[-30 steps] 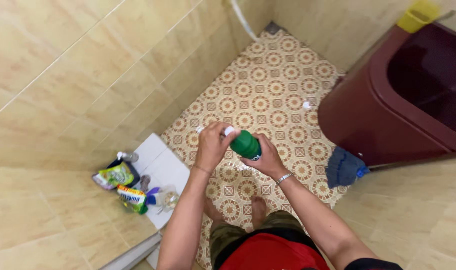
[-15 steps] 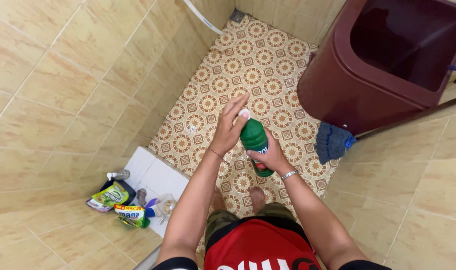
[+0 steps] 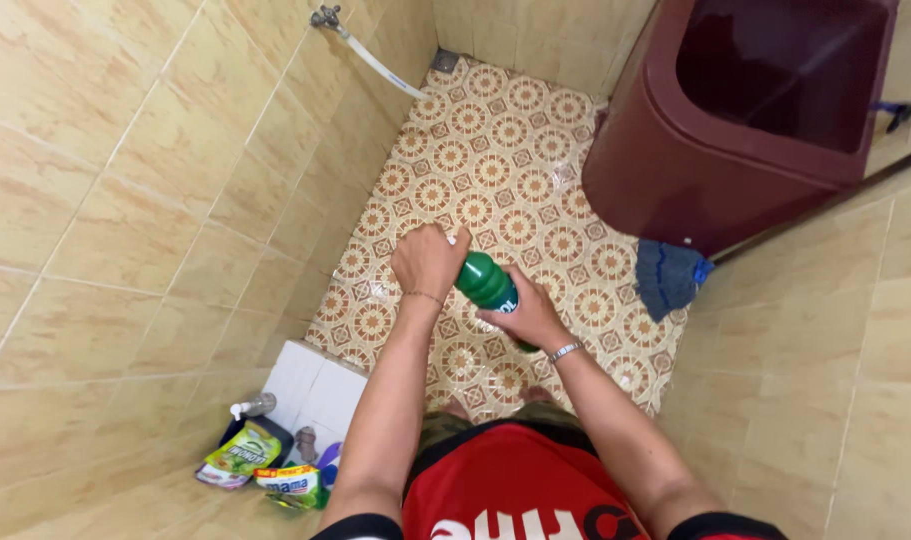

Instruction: The person cleans the bathroom floor by applying liquid soap from a bottle and scrubbing the tiles with a mop.

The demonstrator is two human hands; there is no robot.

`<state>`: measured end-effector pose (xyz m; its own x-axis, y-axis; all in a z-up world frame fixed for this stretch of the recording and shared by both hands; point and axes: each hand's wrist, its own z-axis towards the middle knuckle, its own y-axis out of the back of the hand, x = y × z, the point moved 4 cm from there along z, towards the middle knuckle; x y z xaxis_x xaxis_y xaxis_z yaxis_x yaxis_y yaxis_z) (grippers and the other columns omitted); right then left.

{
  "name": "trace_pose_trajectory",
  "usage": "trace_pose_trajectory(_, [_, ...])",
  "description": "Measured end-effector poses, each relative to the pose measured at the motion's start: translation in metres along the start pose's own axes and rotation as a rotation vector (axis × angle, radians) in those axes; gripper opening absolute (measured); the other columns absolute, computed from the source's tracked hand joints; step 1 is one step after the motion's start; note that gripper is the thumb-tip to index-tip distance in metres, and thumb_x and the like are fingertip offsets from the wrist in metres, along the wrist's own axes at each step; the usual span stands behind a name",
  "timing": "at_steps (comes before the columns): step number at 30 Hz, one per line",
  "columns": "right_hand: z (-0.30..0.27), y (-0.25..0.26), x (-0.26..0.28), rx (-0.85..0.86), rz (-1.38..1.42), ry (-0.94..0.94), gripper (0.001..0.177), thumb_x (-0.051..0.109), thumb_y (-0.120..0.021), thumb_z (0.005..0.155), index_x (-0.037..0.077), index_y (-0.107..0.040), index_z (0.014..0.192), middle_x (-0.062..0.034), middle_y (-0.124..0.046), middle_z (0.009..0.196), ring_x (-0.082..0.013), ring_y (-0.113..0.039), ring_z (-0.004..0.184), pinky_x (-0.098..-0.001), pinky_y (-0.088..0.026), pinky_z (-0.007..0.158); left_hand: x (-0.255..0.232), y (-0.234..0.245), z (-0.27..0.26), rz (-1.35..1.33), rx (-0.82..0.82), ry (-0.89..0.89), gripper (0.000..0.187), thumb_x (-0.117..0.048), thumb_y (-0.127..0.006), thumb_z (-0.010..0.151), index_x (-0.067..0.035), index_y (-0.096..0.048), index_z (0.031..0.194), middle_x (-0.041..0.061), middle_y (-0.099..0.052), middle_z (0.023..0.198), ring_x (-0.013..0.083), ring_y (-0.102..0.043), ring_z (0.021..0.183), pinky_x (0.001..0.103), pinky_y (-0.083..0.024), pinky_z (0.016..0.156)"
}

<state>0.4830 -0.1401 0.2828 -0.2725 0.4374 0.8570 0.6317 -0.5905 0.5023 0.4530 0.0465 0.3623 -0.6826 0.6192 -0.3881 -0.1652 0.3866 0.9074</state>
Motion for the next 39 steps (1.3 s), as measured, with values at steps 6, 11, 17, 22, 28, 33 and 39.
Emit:
trace_pose_trajectory(6, [0.001,-0.021,0.010,-0.093,0.019,-0.053,0.078,0.041,-0.089,0.068,0.011,-0.057,0.133,-0.0130,-0.075,0.103,-0.0255,-0.075,0.093,-0.0394,-0.058,0.087,0.022,-0.026,0.020,-0.918,0.243,-0.337,0.049,-0.037,-0.057,0.099,-0.002,-0.061,0.133,0.016,-0.060,0.137,0.0300,-0.055,0.127,0.041,-0.044,0.103])
trace_pose_trajectory(11, [-0.004,-0.030,0.009,-0.154,0.235,-0.144,0.066,0.035,-0.087,0.074,0.010,-0.060,0.128,-0.0093,-0.075,0.110,-0.0214,-0.073,0.098,-0.0379,-0.057,0.089,0.039,-0.042,0.026,-1.239,0.476,-0.467,0.045,-0.021,-0.058,0.102,-0.011,-0.058,0.145,0.013,-0.062,0.145,0.0217,-0.057,0.134,0.033,-0.046,0.112])
trace_pose_trajectory(17, [-0.015,-0.047,0.017,-0.123,0.148,-0.215,0.064,0.036,-0.088,0.073,0.010,-0.060,0.125,-0.0087,-0.076,0.107,-0.0201,-0.074,0.096,-0.0372,-0.057,0.088,0.058,-0.034,0.025,-0.807,0.157,-0.462,0.032,-0.019,-0.068,0.099,-0.005,-0.068,0.128,0.011,-0.059,0.110,0.0191,-0.063,0.094,0.031,-0.056,0.086])
trace_pose_trajectory(22, [-0.021,-0.061,-0.006,-0.079,0.241,-0.352,0.060,0.041,-0.084,0.075,0.010,-0.063,0.123,-0.0099,-0.077,0.102,-0.0205,-0.075,0.088,-0.0372,-0.060,0.081,0.107,-0.060,0.038,-1.027,-0.016,-0.066,0.025,-0.024,-0.060,0.102,0.000,-0.062,0.112,0.005,-0.064,0.095,0.0135,-0.065,0.076,0.031,-0.056,0.071])
trace_pose_trajectory(28, [-0.022,-0.085,-0.083,-0.076,0.772,-0.805,0.059,0.057,-0.073,0.085,0.005,-0.065,0.111,-0.0109,-0.073,0.090,-0.0210,-0.074,0.073,-0.0398,-0.064,0.068,0.153,-0.151,0.027,-1.035,0.492,0.218,0.046,-0.028,-0.033,0.106,-0.002,-0.066,0.125,0.005,-0.058,0.075,0.0119,-0.056,0.061,0.025,-0.050,0.053])
trace_pose_trajectory(33, [-0.026,-0.103,-0.137,-0.042,0.844,-1.007,0.057,0.056,-0.073,0.085,0.005,-0.065,0.109,-0.0110,-0.073,0.085,-0.0236,-0.071,0.067,-0.0436,-0.062,0.063,0.173,-0.185,0.001,-0.975,0.623,0.284,0.049,-0.031,-0.041,0.104,0.000,-0.062,0.136,0.011,-0.061,0.097,0.0170,-0.062,0.072,0.029,-0.053,0.060])
trace_pose_trajectory(39, [-0.019,-0.114,-0.123,-0.013,0.834,-0.977,0.058,0.060,-0.069,0.087,0.008,-0.064,0.113,-0.0089,-0.074,0.084,-0.0222,-0.073,0.067,-0.0432,-0.063,0.063,0.127,-0.190,-0.058,-1.054,1.136,0.438,0.085,-0.068,-0.059,0.084,-0.020,-0.037,0.151,0.011,-0.049,0.142,0.0323,-0.065,0.109,0.047,-0.060,0.088])
